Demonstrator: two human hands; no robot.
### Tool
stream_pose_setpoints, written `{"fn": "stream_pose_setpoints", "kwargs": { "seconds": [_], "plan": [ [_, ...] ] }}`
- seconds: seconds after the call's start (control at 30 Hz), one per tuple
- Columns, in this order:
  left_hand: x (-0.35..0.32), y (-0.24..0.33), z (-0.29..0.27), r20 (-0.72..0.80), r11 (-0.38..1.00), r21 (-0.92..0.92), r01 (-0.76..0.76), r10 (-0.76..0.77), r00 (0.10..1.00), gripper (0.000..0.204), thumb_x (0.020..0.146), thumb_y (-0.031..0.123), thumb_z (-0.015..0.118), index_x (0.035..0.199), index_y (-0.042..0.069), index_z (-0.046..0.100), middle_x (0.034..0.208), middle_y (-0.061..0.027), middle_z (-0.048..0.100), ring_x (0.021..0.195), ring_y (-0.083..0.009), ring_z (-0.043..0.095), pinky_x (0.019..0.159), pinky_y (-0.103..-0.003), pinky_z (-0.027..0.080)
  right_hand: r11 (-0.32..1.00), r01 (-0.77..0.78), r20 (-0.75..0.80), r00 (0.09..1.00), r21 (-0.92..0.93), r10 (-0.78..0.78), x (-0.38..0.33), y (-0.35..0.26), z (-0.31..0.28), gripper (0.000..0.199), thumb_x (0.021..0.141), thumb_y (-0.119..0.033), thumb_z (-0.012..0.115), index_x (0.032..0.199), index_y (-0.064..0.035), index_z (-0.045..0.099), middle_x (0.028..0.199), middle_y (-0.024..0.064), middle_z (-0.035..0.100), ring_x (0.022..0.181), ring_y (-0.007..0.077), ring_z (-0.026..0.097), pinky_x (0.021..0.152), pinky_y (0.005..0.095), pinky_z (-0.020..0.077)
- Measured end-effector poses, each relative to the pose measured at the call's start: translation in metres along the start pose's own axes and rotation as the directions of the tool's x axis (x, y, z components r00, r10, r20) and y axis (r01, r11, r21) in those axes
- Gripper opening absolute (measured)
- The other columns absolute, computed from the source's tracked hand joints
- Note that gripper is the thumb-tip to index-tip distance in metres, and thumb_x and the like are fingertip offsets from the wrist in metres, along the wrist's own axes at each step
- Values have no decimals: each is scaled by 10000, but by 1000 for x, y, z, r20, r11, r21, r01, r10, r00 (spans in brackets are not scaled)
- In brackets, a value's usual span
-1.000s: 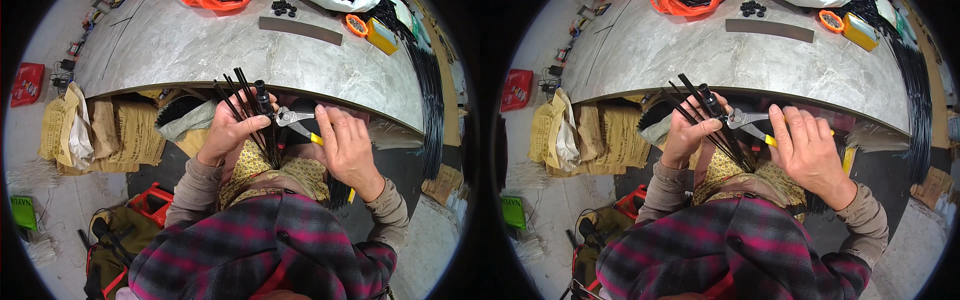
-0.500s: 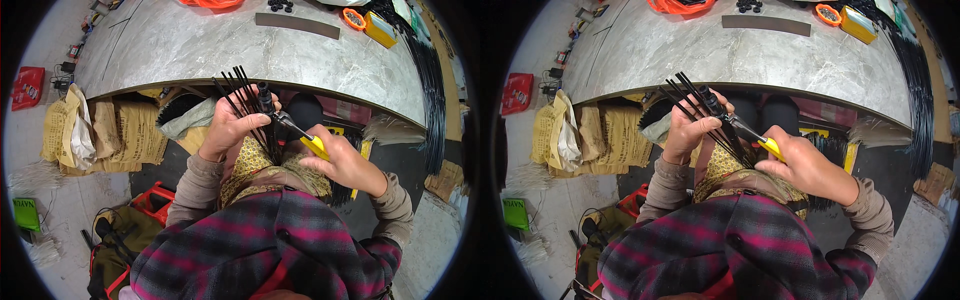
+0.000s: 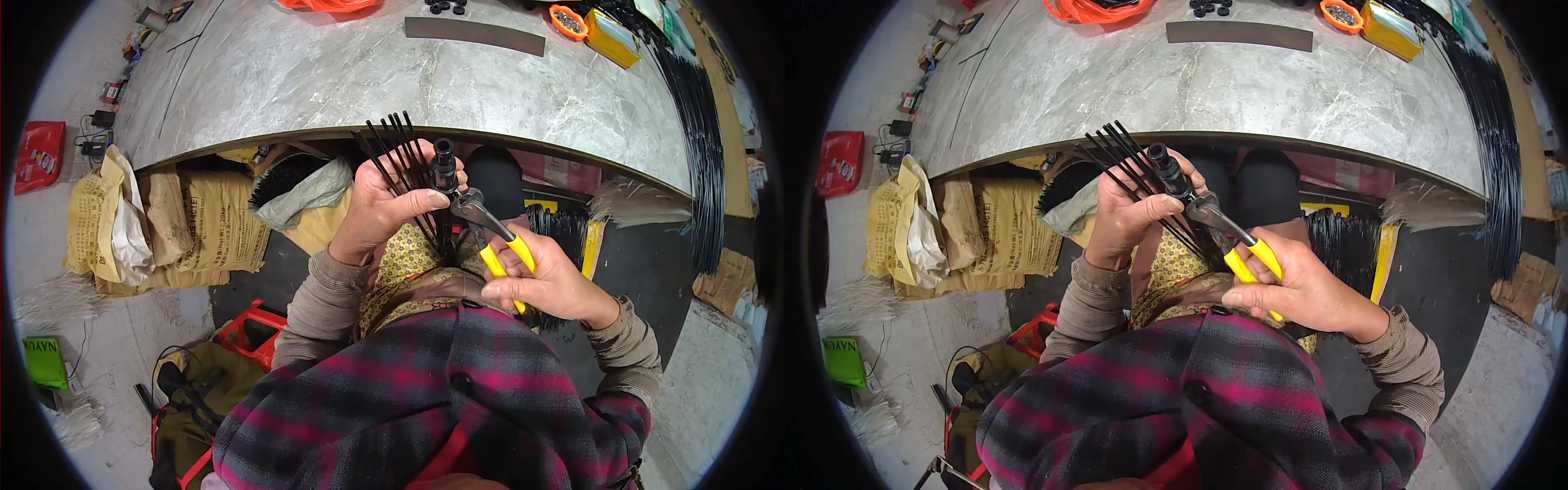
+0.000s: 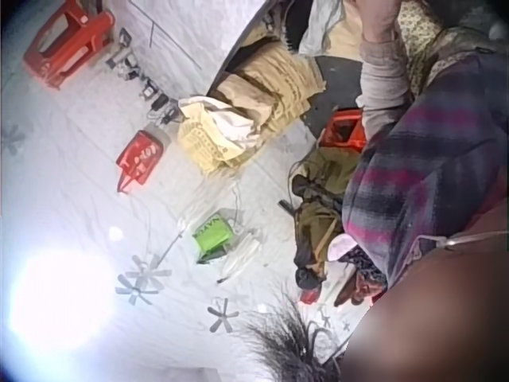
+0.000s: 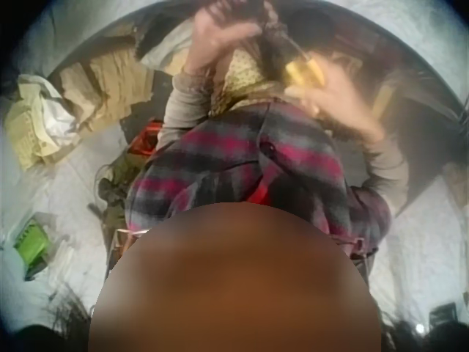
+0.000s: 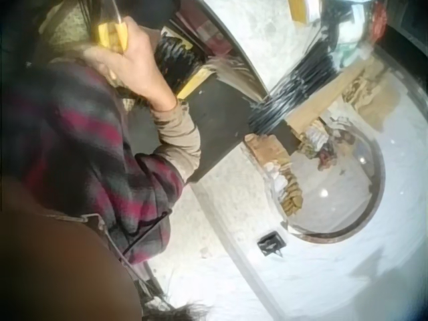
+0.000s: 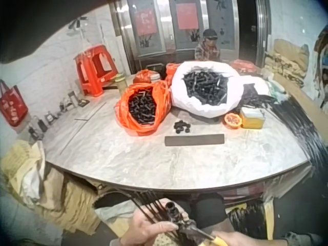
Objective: Trim the ends of bundled black plastic rods using handheld cutters.
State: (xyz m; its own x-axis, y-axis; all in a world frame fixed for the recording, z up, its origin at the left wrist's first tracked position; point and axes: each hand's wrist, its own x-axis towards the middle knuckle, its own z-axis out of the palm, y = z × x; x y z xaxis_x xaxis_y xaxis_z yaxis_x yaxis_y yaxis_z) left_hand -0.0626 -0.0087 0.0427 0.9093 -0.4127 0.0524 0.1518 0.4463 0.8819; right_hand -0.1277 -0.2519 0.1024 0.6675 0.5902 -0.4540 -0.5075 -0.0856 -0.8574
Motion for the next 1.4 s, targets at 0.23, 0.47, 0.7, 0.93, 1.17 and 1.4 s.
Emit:
{"fn": "stream_pose_setpoints", "kwargs": {
  "seconds": [0.23,0.47,0.7,0.93,1.17,1.4],
  "plan": [
    [1,0,3,84,997,74,-16,10,996,413,793,-62,739,1169,0,579,1090,-113,688,1020,-192,662,918,-349,537,962,-234,195,959,139,205,9,11,-18,252,814,-17,768,914,13,540,735,47,610,613,119,644,514,247,498],
    [1,3,7,-92,996,79,-31,38,995,391,785,-41,733,1153,-21,602,1066,-128,691,996,-203,660,912,-349,525,480,243,-134,769,-843,-625,8,12,-9,619,753,-125,774,1289,21,501,946,123,583,661,213,619,551,321,475],
    [1,2,3,-92,998,58,-6,12,996,424,787,-49,753,1180,-16,596,1087,-116,700,1012,-186,662,922,-337,527,177,105,-56,692,-979,-720,6,20,-10,674,734,-33,753,1358,6,502,1016,155,585,764,259,611,642,336,506],
    [6,4,1,-42,990,138,-33,39,998,380,750,-34,743,1110,-52,623,1010,-146,692,967,-225,673,881,-356,546,647,195,-245,815,-737,-525,0,15,-4,567,788,-52,744,1309,5,527,970,153,593,881,236,666,742,345,550],
    [12,1,-6,34,995,98,-14,11,999,409,728,3,777,1106,-33,625,1011,-156,703,950,-233,684,881,-369,550,893,218,-254,908,-394,-334,-4,17,-4,502,827,-5,693,1303,11,531,1049,69,611,911,94,595,837,260,489],
    [22,-7,-14,117,999,-3,40,-39,992,452,730,-56,750,1154,-16,600,1047,-175,710,986,-262,697,911,-396,551,989,100,-218,968,-113,-123,-5,20,-7,436,857,-24,663,1278,-11,553,944,-5,563,828,46,529,749,208,449]
  ]
}}
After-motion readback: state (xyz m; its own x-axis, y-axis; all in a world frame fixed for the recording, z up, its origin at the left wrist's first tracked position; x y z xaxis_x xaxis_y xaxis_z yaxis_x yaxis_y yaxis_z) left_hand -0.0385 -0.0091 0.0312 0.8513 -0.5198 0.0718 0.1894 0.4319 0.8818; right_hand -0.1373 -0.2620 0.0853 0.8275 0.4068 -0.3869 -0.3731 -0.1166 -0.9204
